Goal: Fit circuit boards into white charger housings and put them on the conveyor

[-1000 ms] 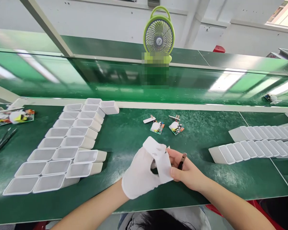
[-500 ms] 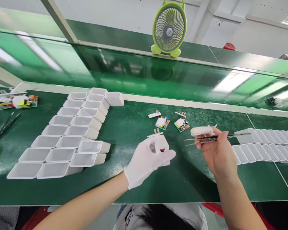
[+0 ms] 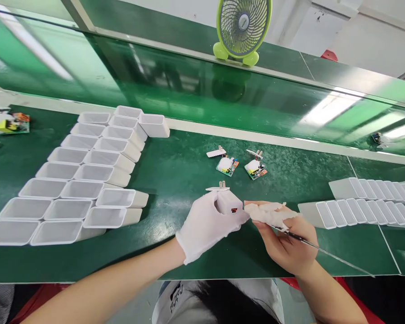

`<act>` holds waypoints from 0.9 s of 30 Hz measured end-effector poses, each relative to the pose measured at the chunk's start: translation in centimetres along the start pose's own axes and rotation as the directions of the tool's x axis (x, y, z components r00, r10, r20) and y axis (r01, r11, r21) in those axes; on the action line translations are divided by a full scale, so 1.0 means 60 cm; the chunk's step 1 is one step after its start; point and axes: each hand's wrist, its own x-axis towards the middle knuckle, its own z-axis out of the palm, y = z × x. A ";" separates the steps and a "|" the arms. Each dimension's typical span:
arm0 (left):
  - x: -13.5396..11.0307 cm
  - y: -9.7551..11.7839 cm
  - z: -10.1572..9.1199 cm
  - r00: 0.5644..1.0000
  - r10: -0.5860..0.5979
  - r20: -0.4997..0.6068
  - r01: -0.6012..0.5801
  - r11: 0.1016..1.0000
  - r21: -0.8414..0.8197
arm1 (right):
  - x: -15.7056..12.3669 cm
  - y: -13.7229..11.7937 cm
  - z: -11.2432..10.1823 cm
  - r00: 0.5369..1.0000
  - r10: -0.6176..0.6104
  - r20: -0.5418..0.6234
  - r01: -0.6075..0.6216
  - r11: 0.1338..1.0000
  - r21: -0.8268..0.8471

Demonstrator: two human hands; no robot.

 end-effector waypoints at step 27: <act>-0.002 0.000 -0.006 0.996 0.083 -0.019 -0.079 0.986 0.147 | 0.007 -0.030 -0.004 0.966 -0.100 0.237 0.177 0.926 -0.333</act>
